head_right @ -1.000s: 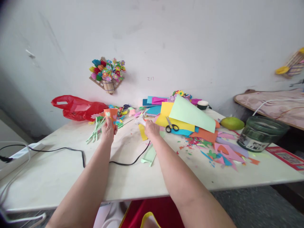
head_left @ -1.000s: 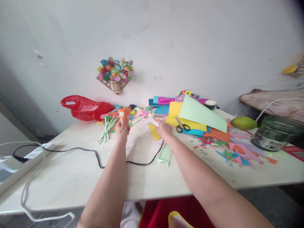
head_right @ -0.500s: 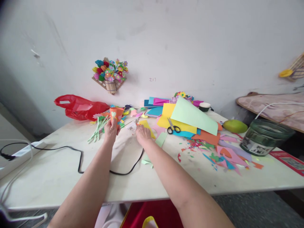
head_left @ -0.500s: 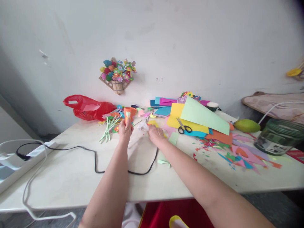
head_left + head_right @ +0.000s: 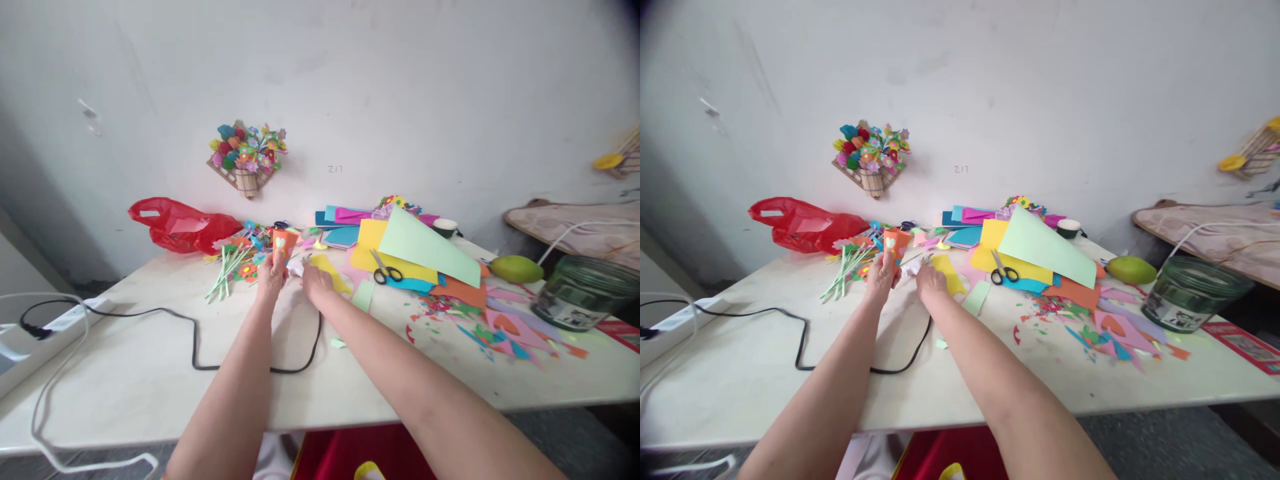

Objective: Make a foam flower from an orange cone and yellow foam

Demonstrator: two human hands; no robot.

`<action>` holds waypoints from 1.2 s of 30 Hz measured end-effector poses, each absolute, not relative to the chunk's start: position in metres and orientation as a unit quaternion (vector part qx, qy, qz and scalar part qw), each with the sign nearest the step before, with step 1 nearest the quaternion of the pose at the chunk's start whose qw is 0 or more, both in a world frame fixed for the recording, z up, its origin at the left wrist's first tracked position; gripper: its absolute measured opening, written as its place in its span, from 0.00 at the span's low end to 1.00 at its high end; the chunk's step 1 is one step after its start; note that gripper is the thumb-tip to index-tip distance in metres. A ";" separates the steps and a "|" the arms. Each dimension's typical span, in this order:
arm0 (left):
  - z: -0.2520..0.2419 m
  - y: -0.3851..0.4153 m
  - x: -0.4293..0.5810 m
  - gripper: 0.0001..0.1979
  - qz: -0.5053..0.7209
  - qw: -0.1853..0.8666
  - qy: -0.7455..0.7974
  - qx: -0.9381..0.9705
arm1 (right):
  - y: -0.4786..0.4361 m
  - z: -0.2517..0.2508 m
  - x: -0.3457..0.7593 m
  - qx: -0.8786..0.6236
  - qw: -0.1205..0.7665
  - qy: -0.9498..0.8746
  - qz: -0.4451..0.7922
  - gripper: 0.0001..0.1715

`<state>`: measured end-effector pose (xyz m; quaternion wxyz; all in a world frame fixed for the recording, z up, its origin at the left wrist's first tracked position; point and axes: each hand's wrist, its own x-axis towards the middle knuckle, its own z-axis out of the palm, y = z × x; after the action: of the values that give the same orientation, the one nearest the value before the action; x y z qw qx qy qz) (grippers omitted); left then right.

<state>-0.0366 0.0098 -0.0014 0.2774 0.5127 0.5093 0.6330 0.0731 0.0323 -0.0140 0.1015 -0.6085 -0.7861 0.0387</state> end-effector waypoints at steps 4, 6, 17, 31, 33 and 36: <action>-0.001 0.008 -0.034 0.22 0.626 0.306 0.499 0.515 | 0.030 -0.016 0.066 -0.603 0.108 -0.789 0.053 0.18; -0.003 0.008 -0.033 0.22 0.620 0.326 0.489 0.520 | 0.028 -0.014 0.065 -0.599 0.119 -0.790 0.053 0.20; -0.006 0.005 -0.029 0.25 0.550 0.370 0.510 0.548 | 0.039 0.000 0.147 -0.627 0.142 -0.766 -0.010 0.17; -0.013 0.006 -0.017 0.24 0.517 0.353 0.484 0.612 | 0.025 0.013 0.174 -0.540 -0.024 -0.839 0.066 0.37; -0.013 0.004 -0.014 0.24 0.499 0.354 0.490 0.621 | 0.020 0.016 0.170 -0.536 -0.028 -0.842 0.049 0.36; -0.011 0.001 -0.011 0.25 0.471 0.360 0.507 0.625 | 0.017 0.017 0.166 -0.540 -0.021 -0.841 0.030 0.31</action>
<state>-0.0108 0.0011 -0.0111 0.3602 0.6254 0.5071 0.4711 0.1661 0.0166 0.0167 -0.0207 -0.5400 -0.8409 0.0298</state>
